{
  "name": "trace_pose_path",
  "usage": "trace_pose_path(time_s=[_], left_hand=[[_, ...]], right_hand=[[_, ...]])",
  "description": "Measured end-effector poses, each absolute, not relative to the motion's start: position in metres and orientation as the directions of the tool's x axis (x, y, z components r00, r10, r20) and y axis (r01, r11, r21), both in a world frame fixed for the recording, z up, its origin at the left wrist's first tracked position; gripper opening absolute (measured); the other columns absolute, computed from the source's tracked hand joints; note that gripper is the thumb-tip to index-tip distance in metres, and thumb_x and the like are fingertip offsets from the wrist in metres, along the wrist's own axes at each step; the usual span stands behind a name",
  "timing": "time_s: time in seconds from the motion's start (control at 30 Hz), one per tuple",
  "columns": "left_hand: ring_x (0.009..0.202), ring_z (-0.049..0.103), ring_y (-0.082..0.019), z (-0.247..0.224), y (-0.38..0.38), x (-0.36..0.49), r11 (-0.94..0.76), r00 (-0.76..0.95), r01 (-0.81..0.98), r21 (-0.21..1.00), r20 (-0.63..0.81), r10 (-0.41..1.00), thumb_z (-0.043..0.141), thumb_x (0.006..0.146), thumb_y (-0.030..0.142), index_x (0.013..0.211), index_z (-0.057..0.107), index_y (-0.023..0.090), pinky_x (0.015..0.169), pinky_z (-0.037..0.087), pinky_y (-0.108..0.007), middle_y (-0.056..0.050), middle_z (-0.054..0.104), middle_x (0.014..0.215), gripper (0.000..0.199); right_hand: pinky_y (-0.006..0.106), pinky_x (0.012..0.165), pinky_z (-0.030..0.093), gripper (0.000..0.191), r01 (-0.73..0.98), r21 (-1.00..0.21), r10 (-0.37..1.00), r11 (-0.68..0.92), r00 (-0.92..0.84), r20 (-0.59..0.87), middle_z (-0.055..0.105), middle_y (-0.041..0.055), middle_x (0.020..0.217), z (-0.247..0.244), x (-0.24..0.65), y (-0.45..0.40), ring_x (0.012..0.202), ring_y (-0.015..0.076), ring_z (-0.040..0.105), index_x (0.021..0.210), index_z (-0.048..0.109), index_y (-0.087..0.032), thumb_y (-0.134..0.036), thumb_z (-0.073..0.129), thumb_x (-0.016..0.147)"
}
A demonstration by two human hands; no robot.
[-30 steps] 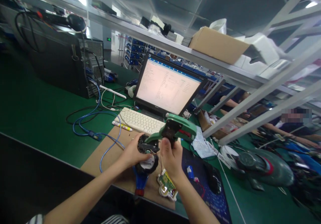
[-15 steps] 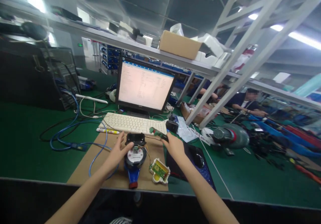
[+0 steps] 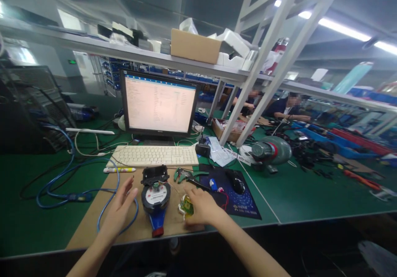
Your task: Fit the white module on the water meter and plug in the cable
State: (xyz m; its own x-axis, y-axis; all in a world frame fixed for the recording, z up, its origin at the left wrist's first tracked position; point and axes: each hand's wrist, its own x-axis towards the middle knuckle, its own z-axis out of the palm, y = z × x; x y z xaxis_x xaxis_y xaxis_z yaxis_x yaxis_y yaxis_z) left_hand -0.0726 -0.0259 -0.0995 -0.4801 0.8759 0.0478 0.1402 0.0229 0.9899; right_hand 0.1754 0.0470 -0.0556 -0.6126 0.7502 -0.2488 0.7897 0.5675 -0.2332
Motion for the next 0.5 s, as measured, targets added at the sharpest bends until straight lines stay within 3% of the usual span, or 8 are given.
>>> trace_pose_path(time_s=[0.1, 0.23, 0.4, 0.5], left_hand=[[0.131, 0.031, -0.027, -0.103, -0.028, -0.070, -0.028, -0.442, 0.219, 0.975, 0.125, 0.888, 0.047, 0.081, 0.060, 0.131, 0.036, 0.021, 0.110, 0.024, -0.049, -0.012, 0.035, 0.140, 0.065], [0.130, 0.033, -0.026, -0.094, -0.033, -0.066, -0.078, -0.419, 0.345, 0.935, 0.228, 0.879, 0.048, 0.083, 0.054, 0.130, 0.039, 0.021, 0.110, 0.024, -0.050, -0.011, 0.039, 0.137, 0.058], [0.124, 0.041, -0.023, -0.058, -0.020, -0.062, -0.201, -0.334, 0.481, 0.853, 0.390, 0.858, 0.048, 0.084, 0.044, 0.122, 0.049, 0.018, 0.108, 0.029, -0.044, -0.010, 0.049, 0.129, 0.046], [0.120, 0.045, -0.022, -0.041, 0.002, -0.061, -0.259, -0.280, 0.481, 0.838, 0.427, 0.860, 0.045, 0.084, 0.040, 0.118, 0.053, 0.015, 0.107, 0.032, -0.041, -0.011, 0.054, 0.125, 0.043]], right_hand=[[0.045, 0.096, 0.038, 0.107, 0.791, -0.245, 0.737, 0.561, -0.612, -0.287, 0.051, 0.0198, 0.123, -0.061, 0.173, 0.042, 0.111, 0.0341, 0.050, 0.143, 0.025, -0.012, -0.039, 0.074, 0.051], [0.044, 0.097, 0.039, 0.103, 0.807, -0.238, 0.774, 0.540, -0.587, -0.238, 0.053, 0.0188, 0.119, -0.062, 0.177, 0.045, 0.108, 0.0337, 0.050, 0.140, 0.031, -0.009, -0.034, 0.072, 0.049], [0.039, 0.099, 0.038, 0.089, 0.787, -0.381, 0.866, 0.485, -0.493, 0.085, 0.047, 0.0150, 0.120, -0.037, 0.186, 0.068, 0.111, 0.0271, 0.047, 0.138, 0.031, -0.010, -0.025, 0.063, 0.056], [0.039, 0.101, 0.037, 0.080, 0.584, -0.572, 0.816, 0.575, -0.454, 0.357, 0.043, 0.0131, 0.123, -0.028, 0.178, 0.088, 0.115, 0.0242, 0.045, 0.132, 0.035, -0.015, -0.024, 0.066, 0.059]])
